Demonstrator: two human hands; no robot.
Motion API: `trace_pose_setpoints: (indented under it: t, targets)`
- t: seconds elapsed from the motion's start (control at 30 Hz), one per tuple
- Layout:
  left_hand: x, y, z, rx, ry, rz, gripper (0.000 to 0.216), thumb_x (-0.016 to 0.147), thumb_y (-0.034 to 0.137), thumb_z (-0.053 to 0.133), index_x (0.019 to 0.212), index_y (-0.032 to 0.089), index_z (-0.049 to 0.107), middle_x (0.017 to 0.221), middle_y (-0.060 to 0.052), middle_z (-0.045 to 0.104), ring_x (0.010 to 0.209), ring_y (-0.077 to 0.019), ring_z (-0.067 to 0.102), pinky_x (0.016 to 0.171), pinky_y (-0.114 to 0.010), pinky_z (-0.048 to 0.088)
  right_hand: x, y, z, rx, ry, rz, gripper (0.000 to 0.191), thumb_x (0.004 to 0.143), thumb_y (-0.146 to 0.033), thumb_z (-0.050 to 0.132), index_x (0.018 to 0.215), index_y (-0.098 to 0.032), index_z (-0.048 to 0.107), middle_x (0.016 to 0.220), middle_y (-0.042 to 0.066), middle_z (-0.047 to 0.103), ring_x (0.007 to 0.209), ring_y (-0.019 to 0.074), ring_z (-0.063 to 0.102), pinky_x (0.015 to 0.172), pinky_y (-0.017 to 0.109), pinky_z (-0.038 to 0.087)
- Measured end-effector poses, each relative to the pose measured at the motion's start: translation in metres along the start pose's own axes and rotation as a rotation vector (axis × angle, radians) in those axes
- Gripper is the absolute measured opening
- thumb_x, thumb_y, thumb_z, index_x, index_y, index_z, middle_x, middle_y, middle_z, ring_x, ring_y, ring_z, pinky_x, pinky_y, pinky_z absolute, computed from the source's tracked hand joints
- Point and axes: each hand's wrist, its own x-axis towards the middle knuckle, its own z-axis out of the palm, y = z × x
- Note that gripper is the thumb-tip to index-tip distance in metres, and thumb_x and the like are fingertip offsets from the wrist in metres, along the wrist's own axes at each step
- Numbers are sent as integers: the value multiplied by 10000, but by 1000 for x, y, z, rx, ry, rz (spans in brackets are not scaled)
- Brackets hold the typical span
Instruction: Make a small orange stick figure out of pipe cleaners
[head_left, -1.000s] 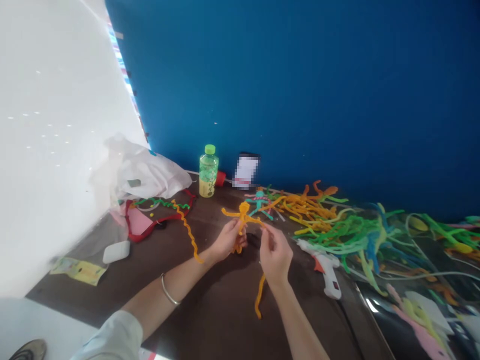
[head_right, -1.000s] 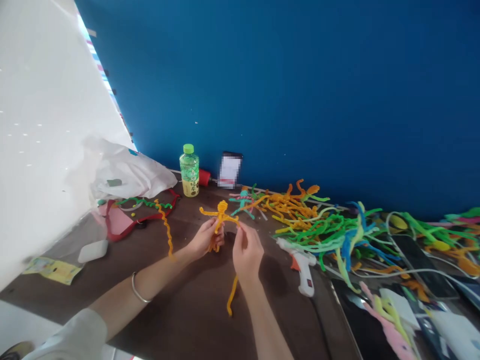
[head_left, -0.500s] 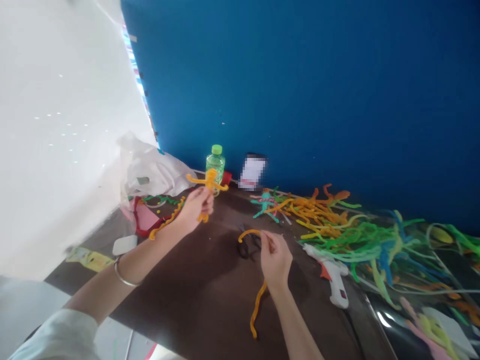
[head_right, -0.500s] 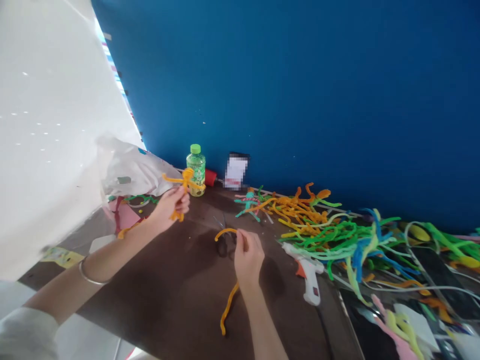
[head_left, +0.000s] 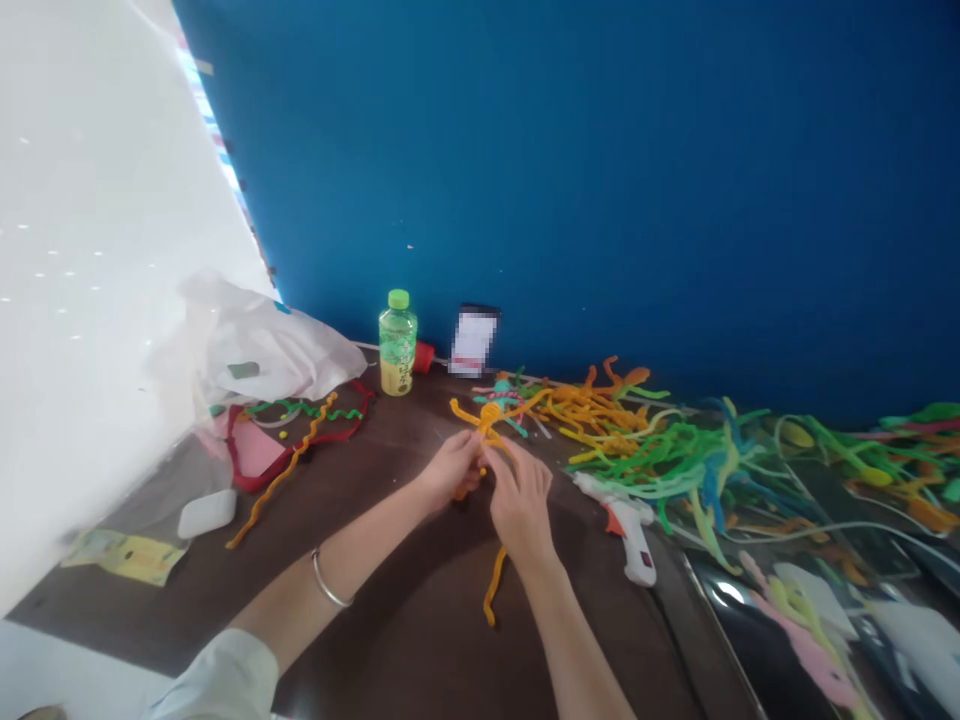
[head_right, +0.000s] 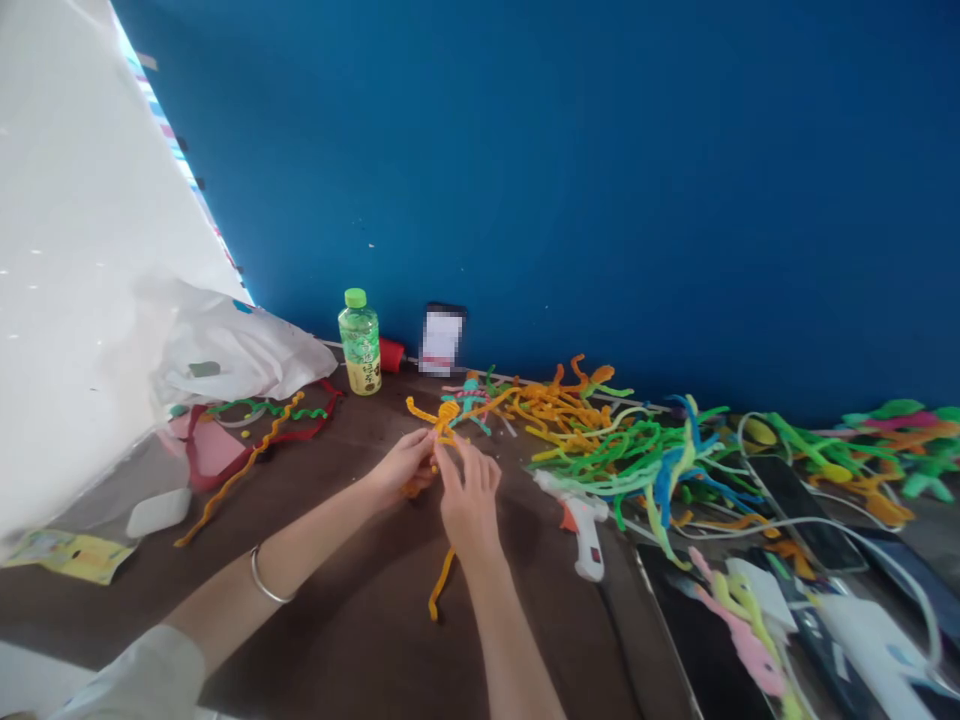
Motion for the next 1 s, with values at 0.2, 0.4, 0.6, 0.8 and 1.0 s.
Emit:
trace_pose_setpoints:
  t: [0.2, 0.4, 0.6, 0.8, 1.0]
  targets:
    - [4, -2, -16, 23, -98, 25, 348, 682, 447, 623, 721, 159, 430, 546, 64, 425, 338, 16, 200, 342, -134, 103, 3, -8, -2, -35, -21, 2, 330, 813, -181, 452, 1135, -161, 520, 1056, 145, 518, 1024, 260, 474, 867, 445, 377]
    - [6, -8, -22, 67, -104, 90, 387, 657, 491, 630, 691, 136, 480, 479, 83, 354, 330, 9, 211, 347, -157, 122, 5, -10, 1, 84, -80, 32, 322, 852, -206, 398, 1163, -142, 457, 1115, 152, 532, 1066, 255, 468, 886, 435, 384]
    - [3, -13, -24, 48, -108, 98, 365, 694, 480, 604, 769, 135, 513, 452, 94, 310, 327, -3, 215, 346, -157, 109, 5, -10, 3, 168, -117, 163, 342, 864, -290, 409, 1174, -152, 446, 989, 136, 554, 958, 239, 523, 800, 406, 436]
    - [5, -19, -26, 38, -28, 147, 375, 688, 484, 606, 766, 124, 536, 446, 87, 325, 352, -11, 271, 365, -150, 194, 5, -9, -1, 222, -224, 423, 287, 816, -411, 469, 924, -162, 561, 802, 87, 637, 652, 190, 602, 575, 298, 464]
    - [5, -19, -23, 9, -33, 225, 379, 677, 447, 628, 848, 118, 547, 634, 21, 492, 440, -22, 394, 427, -163, 315, 15, -8, -12, 773, -299, 758, 264, 739, -424, 570, 666, -170, 580, 519, 13, 612, 426, 144, 560, 440, 258, 457]
